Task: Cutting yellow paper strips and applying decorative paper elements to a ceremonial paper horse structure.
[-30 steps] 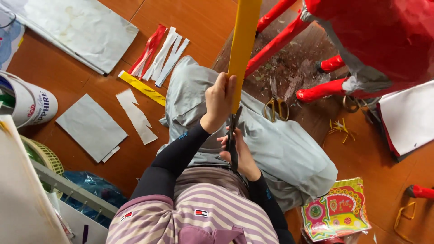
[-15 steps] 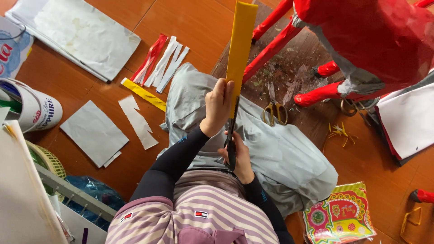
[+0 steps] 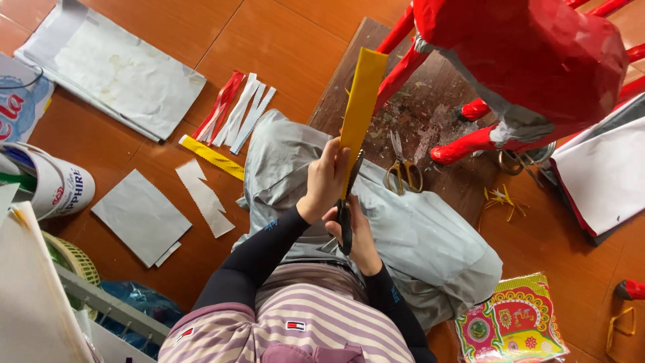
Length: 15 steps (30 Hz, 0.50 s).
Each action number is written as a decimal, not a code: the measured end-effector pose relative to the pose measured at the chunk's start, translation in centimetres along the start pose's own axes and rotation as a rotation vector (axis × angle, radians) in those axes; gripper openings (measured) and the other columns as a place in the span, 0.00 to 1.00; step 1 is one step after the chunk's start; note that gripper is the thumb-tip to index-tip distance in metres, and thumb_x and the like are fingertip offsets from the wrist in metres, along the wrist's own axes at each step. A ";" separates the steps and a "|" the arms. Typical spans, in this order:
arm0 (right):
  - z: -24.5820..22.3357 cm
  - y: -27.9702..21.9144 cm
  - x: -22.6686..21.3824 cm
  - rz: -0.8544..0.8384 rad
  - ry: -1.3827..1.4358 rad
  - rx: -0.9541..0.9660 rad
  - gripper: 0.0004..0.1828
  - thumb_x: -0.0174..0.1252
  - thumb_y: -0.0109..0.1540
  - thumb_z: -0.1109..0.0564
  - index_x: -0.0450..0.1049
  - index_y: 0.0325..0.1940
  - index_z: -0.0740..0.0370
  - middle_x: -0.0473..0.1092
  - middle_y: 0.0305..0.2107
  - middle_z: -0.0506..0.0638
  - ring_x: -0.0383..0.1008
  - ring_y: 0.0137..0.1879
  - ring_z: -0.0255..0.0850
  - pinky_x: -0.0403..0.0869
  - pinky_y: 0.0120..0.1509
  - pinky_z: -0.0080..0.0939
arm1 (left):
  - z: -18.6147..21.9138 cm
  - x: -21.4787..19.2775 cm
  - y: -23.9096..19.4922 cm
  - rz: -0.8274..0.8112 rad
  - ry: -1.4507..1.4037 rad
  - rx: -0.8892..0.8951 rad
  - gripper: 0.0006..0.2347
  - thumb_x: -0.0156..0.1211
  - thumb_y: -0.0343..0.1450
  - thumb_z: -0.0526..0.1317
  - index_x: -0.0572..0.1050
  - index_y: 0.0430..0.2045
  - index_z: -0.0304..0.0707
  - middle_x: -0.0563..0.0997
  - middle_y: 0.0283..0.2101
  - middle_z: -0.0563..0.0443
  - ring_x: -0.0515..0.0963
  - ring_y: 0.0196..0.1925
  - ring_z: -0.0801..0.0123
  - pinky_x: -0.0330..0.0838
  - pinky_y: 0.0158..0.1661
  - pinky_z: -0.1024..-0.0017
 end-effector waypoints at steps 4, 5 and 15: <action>0.9 -0.5 0.4 0.034 0.011 -0.024 0.45 0.68 0.61 0.39 0.56 0.69 0.68 0.69 0.31 0.45 0.70 0.35 0.32 0.70 0.39 0.31 | -0.2 0.3 -0.4 -0.015 -0.029 -0.035 0.09 0.52 0.80 0.39 0.71 0.52 0.38 0.81 0.28 0.40 0.84 0.27 0.56 0.72 0.26 0.65; 1.1 -0.7 0.6 0.045 0.094 0.023 0.43 0.68 0.61 0.41 0.57 0.68 0.68 0.68 0.30 0.44 0.70 0.33 0.31 0.71 0.36 0.31 | -0.3 0.4 -0.6 -0.015 -0.038 -0.046 0.09 0.52 0.80 0.39 0.72 0.52 0.37 0.81 0.29 0.40 0.84 0.27 0.56 0.72 0.27 0.65; 1.4 -1.3 0.6 0.069 0.143 0.191 0.41 0.68 0.60 0.52 0.59 0.73 0.66 0.68 0.22 0.43 0.69 0.24 0.29 0.70 0.25 0.31 | -1.8 -0.8 1.4 -0.059 -0.023 -0.115 0.07 0.55 0.78 0.40 0.72 0.41 0.35 0.76 0.21 0.40 0.79 0.20 0.58 0.67 0.24 0.64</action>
Point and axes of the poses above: each hand's wrist, its own y-axis towards the middle knuckle, its own x-axis out of the palm, z = x × y, the point moved 4 cm from there along y, towards the middle knuckle
